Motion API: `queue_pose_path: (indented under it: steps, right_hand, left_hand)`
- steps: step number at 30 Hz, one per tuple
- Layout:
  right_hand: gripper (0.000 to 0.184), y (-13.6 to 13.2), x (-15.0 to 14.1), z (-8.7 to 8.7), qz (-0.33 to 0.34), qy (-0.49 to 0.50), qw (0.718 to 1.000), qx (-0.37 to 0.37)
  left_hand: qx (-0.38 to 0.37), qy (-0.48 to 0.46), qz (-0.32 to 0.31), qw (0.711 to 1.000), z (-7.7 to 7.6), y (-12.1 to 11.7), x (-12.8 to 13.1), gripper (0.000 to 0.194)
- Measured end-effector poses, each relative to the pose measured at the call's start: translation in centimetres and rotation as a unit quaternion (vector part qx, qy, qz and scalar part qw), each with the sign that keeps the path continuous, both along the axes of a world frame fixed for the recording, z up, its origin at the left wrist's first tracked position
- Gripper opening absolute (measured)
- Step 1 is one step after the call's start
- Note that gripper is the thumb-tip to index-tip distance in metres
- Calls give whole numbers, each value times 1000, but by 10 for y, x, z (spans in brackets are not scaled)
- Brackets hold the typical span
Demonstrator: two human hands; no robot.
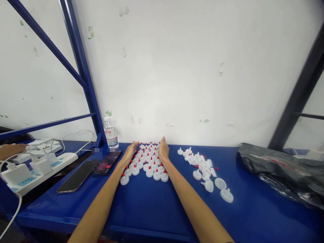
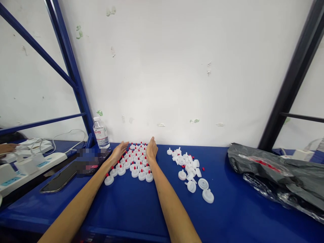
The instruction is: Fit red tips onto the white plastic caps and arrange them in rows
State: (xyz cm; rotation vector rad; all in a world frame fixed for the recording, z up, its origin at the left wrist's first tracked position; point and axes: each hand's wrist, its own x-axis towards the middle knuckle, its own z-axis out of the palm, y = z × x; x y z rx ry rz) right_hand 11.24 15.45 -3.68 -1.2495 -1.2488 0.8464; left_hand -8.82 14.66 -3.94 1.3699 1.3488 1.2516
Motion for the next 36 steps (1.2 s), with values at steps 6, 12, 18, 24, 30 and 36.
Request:
queue_pose_path:
  steps: [6,12,18,24,30,36]
  right_hand:
    - [76,3,6,4,-38,-8,999,-36]
    - [75,3,4,4,-30,-22,999,-36]
    - [72,-2,2,4,-29,-35,999,-15]
    - [70,1,14,2,-26,-26,999,35]
    - [78,7,17,-5,-10,-2,999,37]
    - [78,8,18,-6,-24,14,999,37]
  left_hand:
    - [17,0,19,1000,3,18,-1,66]
    - [10,25,-4,1000,7,23,4,71]
    - [21,48,-7,999,7,19,4,76]
    - [34,94,-19,995,14,25,-1,83]
    - [56,183,-78,978,44,50,3,75]
    - [22,282,-115,952,59,71,41,48]
